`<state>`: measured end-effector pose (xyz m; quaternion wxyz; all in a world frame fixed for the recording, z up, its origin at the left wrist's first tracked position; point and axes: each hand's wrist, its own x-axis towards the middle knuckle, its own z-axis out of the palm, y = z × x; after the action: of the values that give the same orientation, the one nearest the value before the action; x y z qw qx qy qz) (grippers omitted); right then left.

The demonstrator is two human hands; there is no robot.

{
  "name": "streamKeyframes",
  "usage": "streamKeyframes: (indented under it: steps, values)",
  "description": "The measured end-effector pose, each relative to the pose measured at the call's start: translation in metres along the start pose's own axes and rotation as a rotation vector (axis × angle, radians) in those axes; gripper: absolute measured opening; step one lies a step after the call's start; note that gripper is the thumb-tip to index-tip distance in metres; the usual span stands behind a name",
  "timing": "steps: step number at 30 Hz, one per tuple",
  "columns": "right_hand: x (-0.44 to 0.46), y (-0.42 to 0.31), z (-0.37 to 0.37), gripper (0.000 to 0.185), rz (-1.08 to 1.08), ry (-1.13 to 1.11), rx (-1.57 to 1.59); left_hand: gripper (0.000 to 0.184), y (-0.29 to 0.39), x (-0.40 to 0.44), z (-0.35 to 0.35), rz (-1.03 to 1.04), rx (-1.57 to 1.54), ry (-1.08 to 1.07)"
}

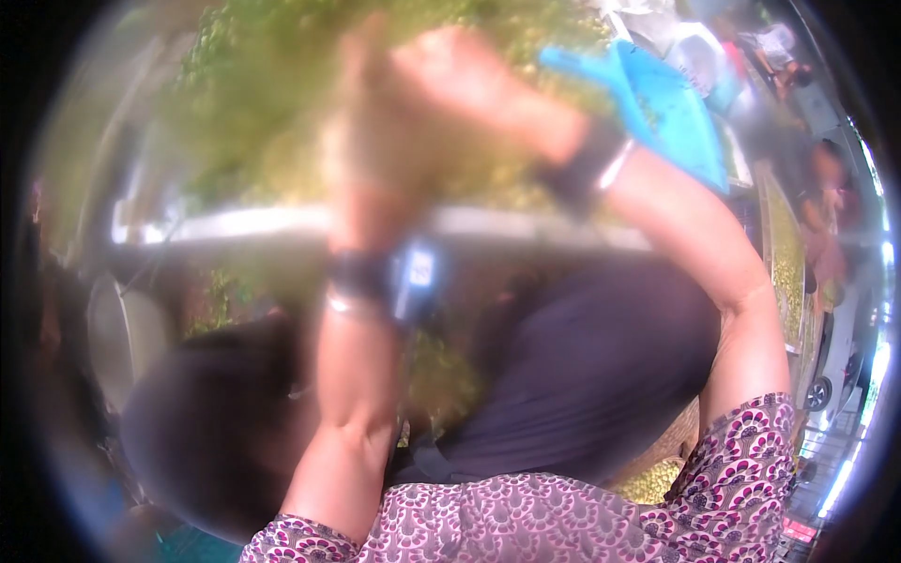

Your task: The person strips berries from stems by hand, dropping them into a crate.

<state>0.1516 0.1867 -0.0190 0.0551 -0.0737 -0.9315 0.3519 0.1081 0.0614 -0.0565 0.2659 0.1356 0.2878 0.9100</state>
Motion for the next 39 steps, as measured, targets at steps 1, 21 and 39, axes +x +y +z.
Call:
streamKeyframes:
  steps: [1,21,39]
  values:
    - [0.0,-0.002,-0.002,0.031,0.063,-0.028,0.037,0.058,0.001,0.0,-0.001,0.002,0.008,0.004]
    - [-0.01,0.016,-0.015,0.034,0.011,0.065,0.118,0.055,0.006,0.001,-0.008,0.025,0.085,0.036]
    - [-0.02,0.046,-0.026,0.035,-0.127,-0.136,0.397,0.052,-0.003,0.001,-0.002,0.042,0.197,0.034]
